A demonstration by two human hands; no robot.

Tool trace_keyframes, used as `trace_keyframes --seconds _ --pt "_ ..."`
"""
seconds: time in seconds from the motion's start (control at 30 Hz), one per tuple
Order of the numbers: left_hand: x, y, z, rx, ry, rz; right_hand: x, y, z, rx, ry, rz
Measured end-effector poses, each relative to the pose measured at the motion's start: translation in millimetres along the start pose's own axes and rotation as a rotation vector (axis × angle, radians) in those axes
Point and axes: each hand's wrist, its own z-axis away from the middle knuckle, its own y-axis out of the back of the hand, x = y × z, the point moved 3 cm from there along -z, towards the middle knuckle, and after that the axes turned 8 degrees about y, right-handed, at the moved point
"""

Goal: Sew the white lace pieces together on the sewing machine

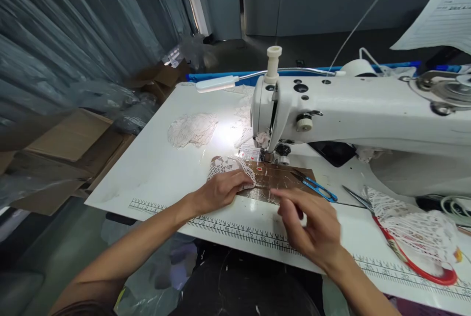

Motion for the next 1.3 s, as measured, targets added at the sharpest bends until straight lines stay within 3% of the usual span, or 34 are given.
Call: trace_keyframes --seconds 0.1,0.2,0.3,0.4,0.57,1.1,1.3 --pt "2 4.2 -1 -0.019 0.040 0.085 21 -22 -30 -0.289 -0.099 -0.129" --pt "1 7.0 -3 0.054 0.190 0.166 35 -38 -54 -0.548 -0.149 -0.180" --pt "-4 6.9 -4 0.141 0.387 0.221 42 -49 -63 -0.650 -0.177 -0.193" --pt "-7 6.1 -4 0.180 0.494 0.282 44 -53 -59 -0.623 -0.216 -0.212" --pt "-8 4.5 -5 0.137 0.550 0.334 41 -51 -52 -0.478 -0.284 -0.279" --pt "-9 1.1 -6 0.084 0.527 0.339 35 -61 -52 -0.317 -0.249 -0.161" --pt "-9 4.7 -5 0.035 0.500 0.361 41 -58 -50 -0.291 -0.324 -0.270"
